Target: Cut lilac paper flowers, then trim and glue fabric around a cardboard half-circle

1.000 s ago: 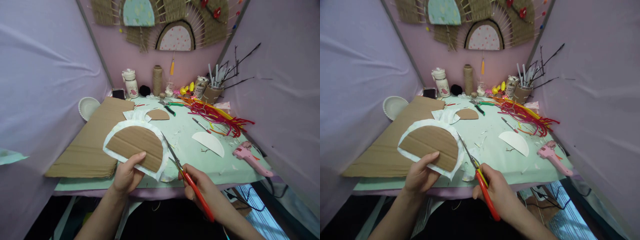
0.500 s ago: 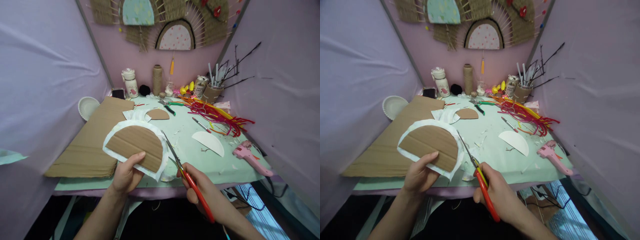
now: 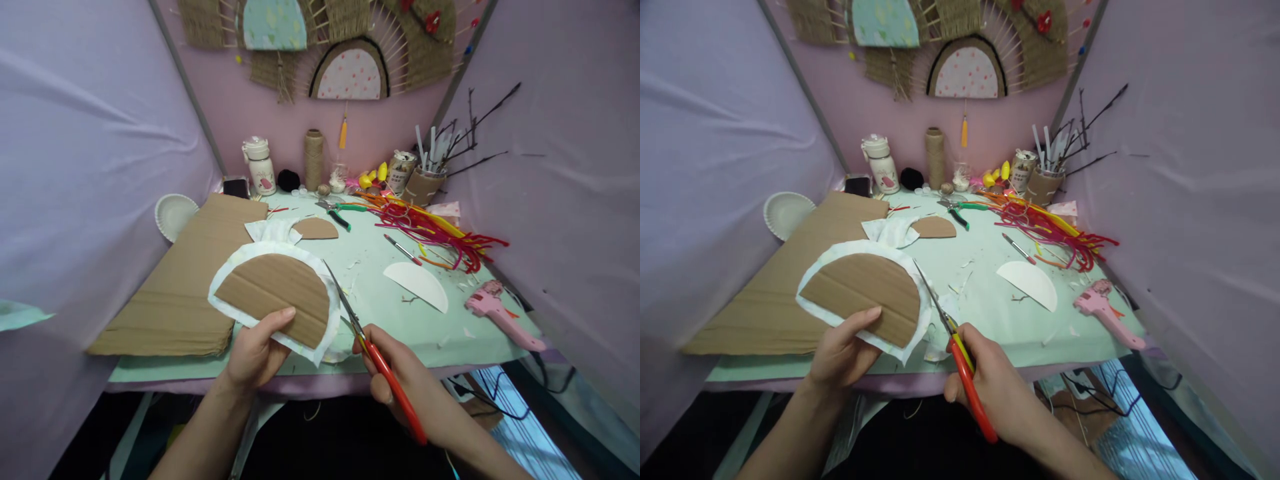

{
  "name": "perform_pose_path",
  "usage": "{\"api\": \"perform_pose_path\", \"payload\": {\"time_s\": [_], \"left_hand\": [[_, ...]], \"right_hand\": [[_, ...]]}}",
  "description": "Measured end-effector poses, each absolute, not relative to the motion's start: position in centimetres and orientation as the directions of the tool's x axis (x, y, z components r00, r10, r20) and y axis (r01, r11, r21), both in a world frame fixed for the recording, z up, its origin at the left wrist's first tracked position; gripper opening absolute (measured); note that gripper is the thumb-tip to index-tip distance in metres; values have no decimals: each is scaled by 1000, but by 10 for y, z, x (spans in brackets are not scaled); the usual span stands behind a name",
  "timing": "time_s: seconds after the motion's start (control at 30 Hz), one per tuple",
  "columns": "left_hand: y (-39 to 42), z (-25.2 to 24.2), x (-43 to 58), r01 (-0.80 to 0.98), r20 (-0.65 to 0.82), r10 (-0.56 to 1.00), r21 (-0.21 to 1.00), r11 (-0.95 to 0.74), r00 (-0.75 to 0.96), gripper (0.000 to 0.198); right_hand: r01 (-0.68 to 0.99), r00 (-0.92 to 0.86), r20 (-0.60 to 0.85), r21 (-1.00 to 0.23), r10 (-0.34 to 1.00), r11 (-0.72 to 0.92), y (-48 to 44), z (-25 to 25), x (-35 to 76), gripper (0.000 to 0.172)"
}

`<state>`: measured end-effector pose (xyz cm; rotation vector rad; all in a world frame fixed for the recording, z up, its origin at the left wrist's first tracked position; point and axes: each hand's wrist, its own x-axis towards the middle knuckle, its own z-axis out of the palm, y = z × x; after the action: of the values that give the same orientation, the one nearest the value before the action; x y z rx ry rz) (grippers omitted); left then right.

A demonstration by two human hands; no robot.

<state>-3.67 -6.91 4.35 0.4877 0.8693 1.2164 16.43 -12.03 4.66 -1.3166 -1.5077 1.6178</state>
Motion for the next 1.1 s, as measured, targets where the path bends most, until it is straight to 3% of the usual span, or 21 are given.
{"api": "perform_pose_path", "payload": {"time_s": [0.4, 0.7, 1.1], "left_hand": [[-70, 44, -39, -610, -309, 946, 732, 303, 99, 60], [-67, 51, -39, -657, -339, 940, 698, 284, 45, 50], [-67, 48, -39, -642, -311, 948, 715, 278, 65, 55]], "right_hand": [[251, -315, -301, -941, 900, -226, -119, 41, 168, 16], [201, -285, -383, -920, 879, -336, -121, 35, 167, 11], [226, -365, -315, -943, 876, -245, -121, 45, 169, 21]]}}
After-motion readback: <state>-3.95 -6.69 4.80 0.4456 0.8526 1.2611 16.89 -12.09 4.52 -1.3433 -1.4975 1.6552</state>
